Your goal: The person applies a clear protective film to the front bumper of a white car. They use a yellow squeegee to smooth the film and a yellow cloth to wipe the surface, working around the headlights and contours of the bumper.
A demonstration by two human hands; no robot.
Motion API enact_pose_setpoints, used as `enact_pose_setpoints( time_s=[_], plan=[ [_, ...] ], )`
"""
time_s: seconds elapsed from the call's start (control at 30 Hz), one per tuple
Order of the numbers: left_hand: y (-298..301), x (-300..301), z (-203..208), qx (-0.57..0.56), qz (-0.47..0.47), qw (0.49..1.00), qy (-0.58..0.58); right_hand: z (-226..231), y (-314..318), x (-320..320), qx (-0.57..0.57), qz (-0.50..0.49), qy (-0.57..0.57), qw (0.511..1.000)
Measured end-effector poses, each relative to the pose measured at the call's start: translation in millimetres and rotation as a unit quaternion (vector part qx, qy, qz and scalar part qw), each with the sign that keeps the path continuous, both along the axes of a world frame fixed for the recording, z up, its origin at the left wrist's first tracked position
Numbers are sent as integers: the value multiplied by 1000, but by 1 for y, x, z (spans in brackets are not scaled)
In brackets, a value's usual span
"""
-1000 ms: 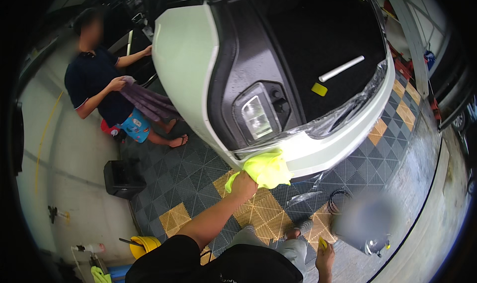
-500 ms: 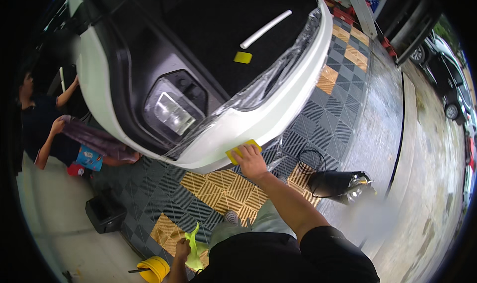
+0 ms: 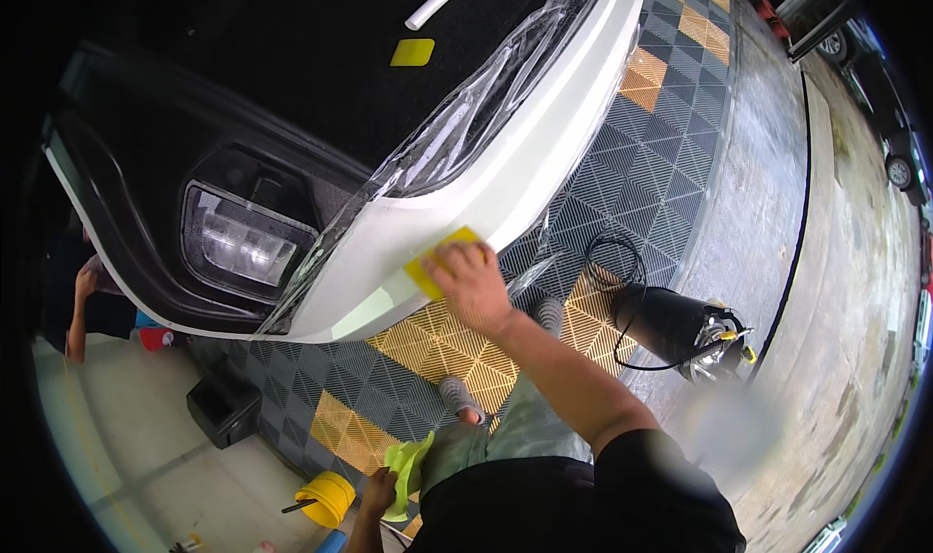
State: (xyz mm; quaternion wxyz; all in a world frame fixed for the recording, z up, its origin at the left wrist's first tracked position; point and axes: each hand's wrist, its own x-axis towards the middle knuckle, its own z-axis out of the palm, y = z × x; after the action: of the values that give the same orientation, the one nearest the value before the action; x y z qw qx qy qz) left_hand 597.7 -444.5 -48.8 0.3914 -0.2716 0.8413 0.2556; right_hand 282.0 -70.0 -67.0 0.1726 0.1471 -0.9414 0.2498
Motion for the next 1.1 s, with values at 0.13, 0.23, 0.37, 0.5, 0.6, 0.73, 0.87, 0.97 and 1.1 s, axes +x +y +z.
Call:
enact_pose_setpoints(
  time_s=[0.13,0.23,0.37,0.5,0.6,0.73,0.87,0.97,1.1],
  plan=[
    [-20,-20,7,-3,-32,999,29,-28,-5,-25,54,3,-43,998],
    [-26,-17,21,14,24,999,29,-32,74,-99,4,-143,-8,990],
    [-16,-25,11,101,178,977,59,-6,4,-23,40,-53,-8,998],
    [33,-93,37,199,247,935,157,-21,-64,-11,59,24,43,997],
    [66,-145,73,271,308,879,244,4,-12,-84,-14,-81,42,996],
    [111,-215,104,156,-75,865,470,4,26,-38,-61,-113,40,991],
    [161,-299,26,-134,-483,792,349,-15,70,52,-194,-252,-82,945],
    [206,-340,-11,-154,-555,711,403,-35,111,112,-245,-331,-102,906],
    [312,-406,-19,-70,-621,660,417,-44,181,159,-244,-405,-168,865]
  ],
)
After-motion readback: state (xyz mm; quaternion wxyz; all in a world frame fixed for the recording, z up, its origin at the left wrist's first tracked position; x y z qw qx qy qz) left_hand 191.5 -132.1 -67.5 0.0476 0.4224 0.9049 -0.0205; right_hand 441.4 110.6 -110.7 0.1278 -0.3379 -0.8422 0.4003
